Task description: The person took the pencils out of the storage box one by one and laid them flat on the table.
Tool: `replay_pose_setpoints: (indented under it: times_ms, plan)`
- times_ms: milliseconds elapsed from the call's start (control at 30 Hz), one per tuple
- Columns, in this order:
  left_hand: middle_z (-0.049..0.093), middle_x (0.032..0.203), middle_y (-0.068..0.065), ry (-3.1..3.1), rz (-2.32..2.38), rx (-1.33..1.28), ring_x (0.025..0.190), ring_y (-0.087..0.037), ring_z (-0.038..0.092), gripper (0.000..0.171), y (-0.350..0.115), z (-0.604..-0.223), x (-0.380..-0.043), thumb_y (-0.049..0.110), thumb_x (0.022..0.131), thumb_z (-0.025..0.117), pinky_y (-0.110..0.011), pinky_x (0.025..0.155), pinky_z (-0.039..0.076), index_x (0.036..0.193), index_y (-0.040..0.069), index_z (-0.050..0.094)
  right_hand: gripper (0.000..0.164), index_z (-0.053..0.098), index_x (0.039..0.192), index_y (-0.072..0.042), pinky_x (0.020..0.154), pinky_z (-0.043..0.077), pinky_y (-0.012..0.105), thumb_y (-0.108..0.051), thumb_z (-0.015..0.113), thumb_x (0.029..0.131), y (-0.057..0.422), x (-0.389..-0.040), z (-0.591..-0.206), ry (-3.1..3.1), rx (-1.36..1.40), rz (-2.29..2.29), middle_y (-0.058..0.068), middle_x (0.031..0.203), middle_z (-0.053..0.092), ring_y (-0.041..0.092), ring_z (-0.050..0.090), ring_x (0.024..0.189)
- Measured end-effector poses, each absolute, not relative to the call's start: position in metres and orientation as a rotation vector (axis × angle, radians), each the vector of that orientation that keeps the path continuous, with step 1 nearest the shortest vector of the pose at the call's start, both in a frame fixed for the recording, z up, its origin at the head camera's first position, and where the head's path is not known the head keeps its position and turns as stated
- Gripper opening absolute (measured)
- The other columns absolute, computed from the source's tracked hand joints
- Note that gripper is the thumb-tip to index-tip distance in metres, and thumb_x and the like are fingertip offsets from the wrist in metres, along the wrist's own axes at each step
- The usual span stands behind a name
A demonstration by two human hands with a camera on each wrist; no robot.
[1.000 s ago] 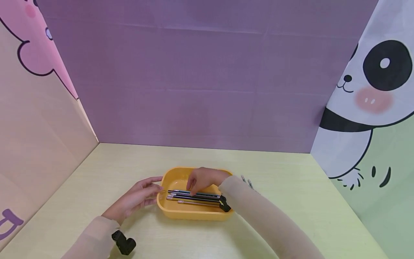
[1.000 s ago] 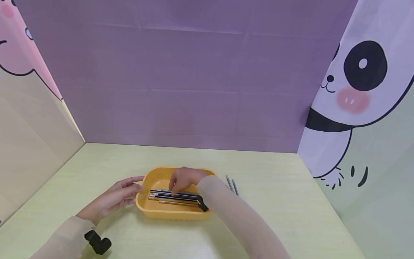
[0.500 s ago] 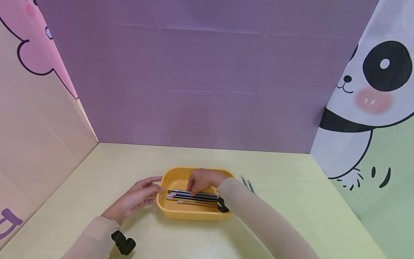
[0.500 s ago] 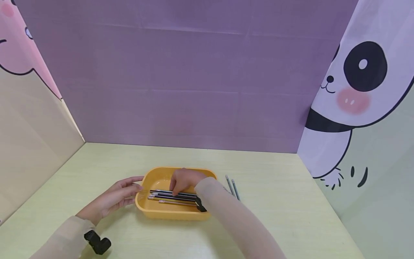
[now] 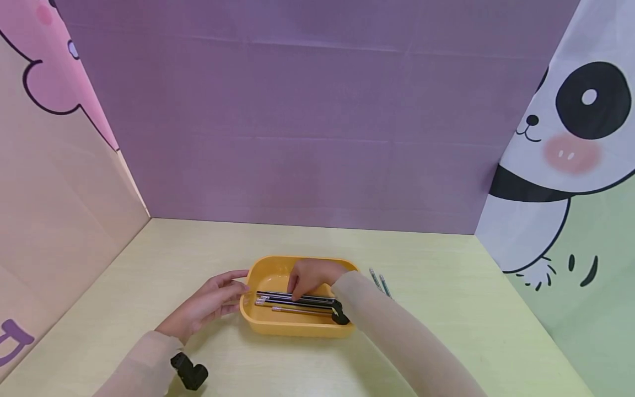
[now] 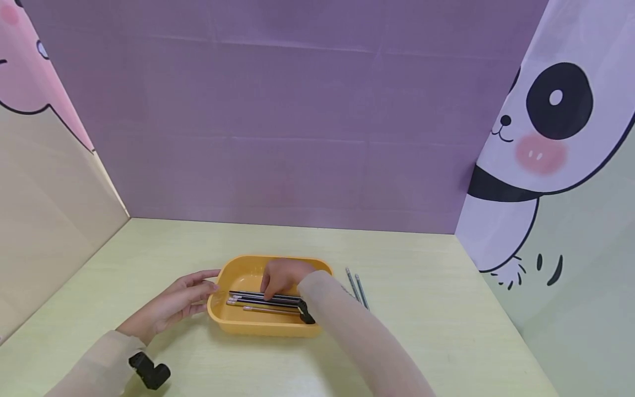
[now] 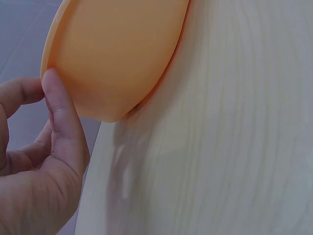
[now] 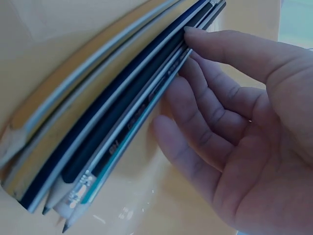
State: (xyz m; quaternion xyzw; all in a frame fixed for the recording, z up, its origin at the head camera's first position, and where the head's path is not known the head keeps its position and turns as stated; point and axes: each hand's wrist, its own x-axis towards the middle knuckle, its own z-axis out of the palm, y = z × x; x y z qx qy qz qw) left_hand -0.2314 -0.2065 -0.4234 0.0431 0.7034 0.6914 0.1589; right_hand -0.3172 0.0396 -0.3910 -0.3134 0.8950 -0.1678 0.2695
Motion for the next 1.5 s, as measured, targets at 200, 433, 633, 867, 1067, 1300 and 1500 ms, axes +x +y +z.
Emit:
replay_pose_setpoints:
  times_ms: [200,433,633,867,1067,1300,1500]
  plan:
    - [0.061,0.113,-0.016,2.010,1.984,0.115,0.094,-0.021,0.068,0.065,-0.207,-0.423,-0.232,0.015,0.099,0.061,-0.030,0.083,0.058,0.152,-0.007,0.029,0.009,0.075,0.096,-0.008,0.054,0.041,0.020,-0.013,0.077,0.089,0.041,-0.317,-0.390,2.398,-0.753,-0.481,-0.005,0.067,0.055,0.009,0.045,0.056]
    - [0.061,0.114,-0.017,2.014,1.980,0.117,0.096,-0.022,0.067,0.065,-0.205,-0.423,-0.233,0.016,0.099,0.061,-0.031,0.084,0.058,0.151,-0.007,0.030,0.006,0.076,0.092,-0.008,0.051,0.037,0.019,-0.014,0.076,0.090,0.040,-0.316,-0.385,2.375,-0.665,-0.475,-0.004,0.062,0.050,0.009,0.043,0.054]
    - [0.061,0.113,-0.016,2.021,1.974,0.111,0.094,-0.022,0.067,0.065,-0.205,-0.424,-0.233,0.015,0.098,0.061,-0.031,0.083,0.058,0.151,-0.007,0.030,0.006,0.071,0.089,-0.010,0.052,0.039,0.020,-0.015,0.076,0.090,0.040,-0.316,-0.385,2.370,-0.661,-0.473,-0.003,0.070,0.054,0.010,0.045,0.058]
    - [0.060,0.114,-0.017,2.024,1.969,0.119,0.095,-0.022,0.067,0.065,-0.205,-0.423,-0.233,0.016,0.099,0.061,-0.030,0.082,0.058,0.151,-0.007,0.030,0.007,0.071,0.086,-0.011,0.052,0.039,0.020,-0.014,0.076,0.090,0.042,-0.316,-0.385,2.376,-0.717,-0.476,-0.003,0.069,0.054,0.010,0.045,0.058]
    - [0.061,0.114,-0.016,2.021,1.976,0.135,0.096,-0.021,0.066,0.066,-0.205,-0.422,-0.231,0.015,0.099,0.060,-0.031,0.083,0.058,0.152,-0.008,0.028,0.005,0.072,0.090,-0.007,0.053,0.040,0.020,-0.012,0.074,0.091,0.044,-0.319,-0.383,2.362,-0.785,-0.457,-0.005,0.067,0.053,0.008,0.043,0.055]
    - [0.062,0.114,-0.016,2.033,1.972,0.116,0.096,-0.021,0.066,0.064,-0.206,-0.423,-0.233,0.014,0.099,0.060,-0.030,0.083,0.058,0.151,-0.007,0.030,0.005,0.073,0.088,-0.012,0.058,0.045,0.024,-0.015,0.074,0.092,0.049,-0.320,-0.375,2.362,-0.815,-0.454,-0.005,0.068,0.055,0.010,0.047,0.059]
    - [0.061,0.114,-0.017,2.044,1.968,0.091,0.097,-0.021,0.066,0.064,-0.206,-0.423,-0.233,0.015,0.098,0.061,-0.030,0.083,0.058,0.151,-0.006,0.031,0.004,0.074,0.089,-0.015,0.068,0.055,0.027,-0.019,0.075,0.090,0.053,-0.320,-0.367,2.355,-0.813,-0.459,-0.005,0.081,0.064,0.013,0.058,0.072]
